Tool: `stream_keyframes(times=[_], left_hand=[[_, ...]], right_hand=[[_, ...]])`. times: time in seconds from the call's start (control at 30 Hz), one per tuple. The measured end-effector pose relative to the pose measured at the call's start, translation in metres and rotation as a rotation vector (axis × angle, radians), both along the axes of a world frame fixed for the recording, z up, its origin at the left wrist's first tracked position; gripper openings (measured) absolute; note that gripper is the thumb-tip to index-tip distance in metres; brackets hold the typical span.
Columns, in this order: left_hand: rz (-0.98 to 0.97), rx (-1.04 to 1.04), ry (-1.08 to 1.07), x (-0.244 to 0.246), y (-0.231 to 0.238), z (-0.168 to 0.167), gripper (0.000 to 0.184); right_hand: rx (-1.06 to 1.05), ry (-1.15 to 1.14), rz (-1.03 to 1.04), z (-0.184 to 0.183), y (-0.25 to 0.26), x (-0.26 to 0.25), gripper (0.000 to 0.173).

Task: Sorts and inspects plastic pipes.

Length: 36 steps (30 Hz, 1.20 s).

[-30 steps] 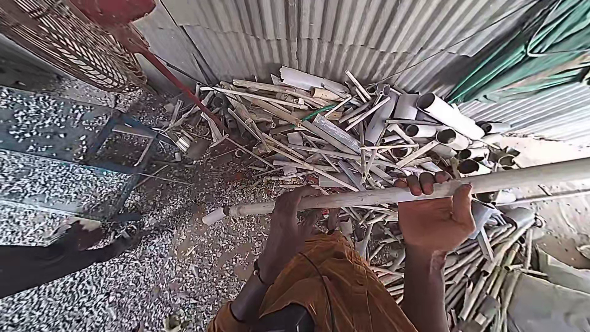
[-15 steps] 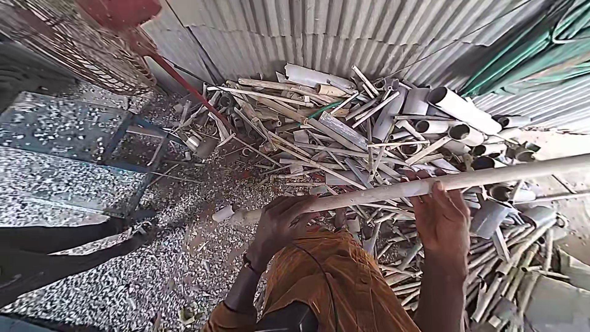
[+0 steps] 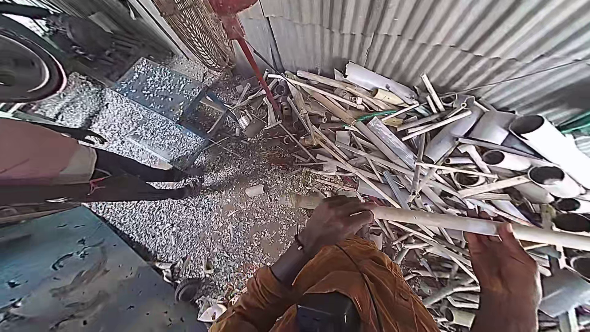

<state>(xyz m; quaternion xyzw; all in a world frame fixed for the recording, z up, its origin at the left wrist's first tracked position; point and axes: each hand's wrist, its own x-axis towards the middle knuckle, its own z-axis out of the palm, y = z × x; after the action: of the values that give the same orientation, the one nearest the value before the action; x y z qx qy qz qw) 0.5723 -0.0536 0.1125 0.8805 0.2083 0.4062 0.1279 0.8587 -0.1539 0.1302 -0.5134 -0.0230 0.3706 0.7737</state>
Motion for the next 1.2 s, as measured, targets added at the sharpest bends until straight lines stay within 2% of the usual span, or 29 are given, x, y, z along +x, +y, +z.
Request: stream_keyframes(times=[0.2, 0.33, 0.43, 0.53, 0.63, 0.77, 0.87, 1.0, 1.2], left_hand=[[0.011, -0.340, 0.084, -0.011, 0.000, 0.001, 0.020], [0.082, -0.487, 0.205, -0.016, 0.002, 0.001, 0.033], [0.204, -0.459, 0.323, -0.010, -0.004, -0.001, 0.046], [0.269, -0.396, 0.365, -0.004, -0.014, -0.003, 0.045], [0.353, -0.304, 0.356, 0.002, -0.022, -0.004, 0.056], [0.374, -0.284, 0.347, -0.001, -0.022, -0.002, 0.059], [0.334, -0.296, 0.331, -0.005, -0.017, -0.006, 0.062], [0.325, -0.266, 0.271, -0.004, -0.020, -0.001, 0.052], [0.319, -0.039, 0.258, 0.010, -0.024, 0.007, 0.044]], right_hand=[[-0.188, -0.137, -0.028, -0.001, 0.006, -0.014, 0.012], [-0.270, -0.241, -0.128, 0.006, 0.012, -0.026, 0.025], [-0.299, -0.272, -0.182, 0.013, 0.018, -0.034, 0.037], [-0.267, -0.266, -0.187, 0.017, 0.020, -0.044, 0.037], [-0.228, -0.268, -0.129, 0.016, 0.018, -0.051, 0.039], [-0.142, -0.300, -0.035, 0.016, 0.009, -0.052, 0.026], [-0.057, -0.350, 0.013, 0.019, 0.002, -0.050, 0.027], [-0.165, -0.360, -0.003, 0.022, 0.005, -0.049, 0.032], [-0.390, -0.123, -0.018, -0.001, 0.004, -0.036, 0.051]])
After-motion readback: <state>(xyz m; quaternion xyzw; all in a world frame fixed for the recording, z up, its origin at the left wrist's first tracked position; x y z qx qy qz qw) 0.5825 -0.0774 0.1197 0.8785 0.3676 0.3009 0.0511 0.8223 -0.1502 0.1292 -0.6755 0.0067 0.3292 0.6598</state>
